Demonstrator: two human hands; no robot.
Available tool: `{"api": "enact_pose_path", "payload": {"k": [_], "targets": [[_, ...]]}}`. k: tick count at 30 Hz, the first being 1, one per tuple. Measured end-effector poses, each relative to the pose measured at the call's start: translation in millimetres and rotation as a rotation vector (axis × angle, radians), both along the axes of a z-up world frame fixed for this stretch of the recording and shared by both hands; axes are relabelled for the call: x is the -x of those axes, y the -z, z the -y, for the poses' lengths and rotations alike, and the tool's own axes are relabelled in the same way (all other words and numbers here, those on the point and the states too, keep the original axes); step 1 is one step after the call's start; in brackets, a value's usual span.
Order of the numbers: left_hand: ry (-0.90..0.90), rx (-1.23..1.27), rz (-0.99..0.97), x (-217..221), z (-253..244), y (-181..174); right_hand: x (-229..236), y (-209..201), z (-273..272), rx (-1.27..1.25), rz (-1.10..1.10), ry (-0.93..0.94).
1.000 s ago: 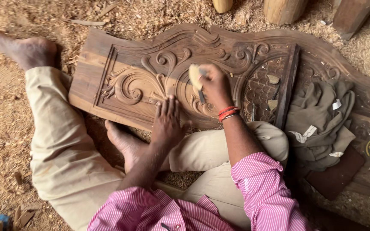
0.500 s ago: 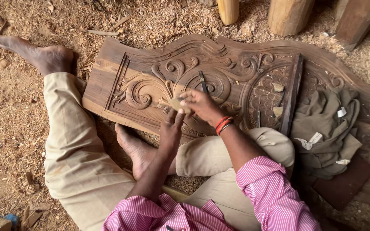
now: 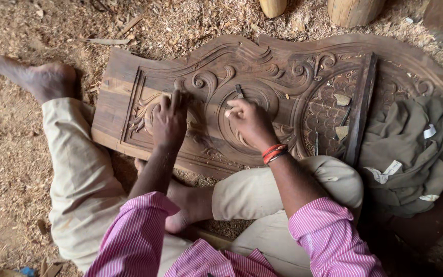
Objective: The person is sitting on the floor and carving intricate floral patterns into a rectangular wooden panel using a chisel. They hold the wood steady with their left hand and use the chisel with their right hand to refine the details of the design.
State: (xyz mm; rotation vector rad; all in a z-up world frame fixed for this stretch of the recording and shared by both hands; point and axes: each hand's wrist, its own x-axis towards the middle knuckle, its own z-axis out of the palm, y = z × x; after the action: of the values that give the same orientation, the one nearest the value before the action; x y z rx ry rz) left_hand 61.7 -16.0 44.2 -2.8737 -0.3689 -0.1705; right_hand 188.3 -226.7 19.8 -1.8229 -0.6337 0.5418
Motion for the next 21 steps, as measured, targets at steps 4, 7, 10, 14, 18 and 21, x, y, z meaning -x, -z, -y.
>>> {"api": "enact_pose_path", "payload": {"k": [4, 7, 10, 14, 18, 21], "targets": [[0.221, -0.145, -0.065, 13, -9, 19, 0, -7, 4, 0.018, 0.055, -0.023], [0.255, -0.229, -0.164, 6, -27, 20, 0, -9, 4, 0.017, 0.034, -0.039], [0.117, -0.174, -0.314, -19, -35, 7, -1, -11, 3, 0.031, 0.045, -0.052], [0.252, -0.358, -0.511, -20, -23, -2, 3, -8, 6, 0.026, 0.113, -0.046], [0.391, -0.460, -0.333, -7, -28, 5, 3, -9, 4, 0.079, 0.109, -0.064], [0.223, -0.395, -0.361, -23, -39, 12, 2, -7, 4, 0.119, 0.103, -0.086]]}}
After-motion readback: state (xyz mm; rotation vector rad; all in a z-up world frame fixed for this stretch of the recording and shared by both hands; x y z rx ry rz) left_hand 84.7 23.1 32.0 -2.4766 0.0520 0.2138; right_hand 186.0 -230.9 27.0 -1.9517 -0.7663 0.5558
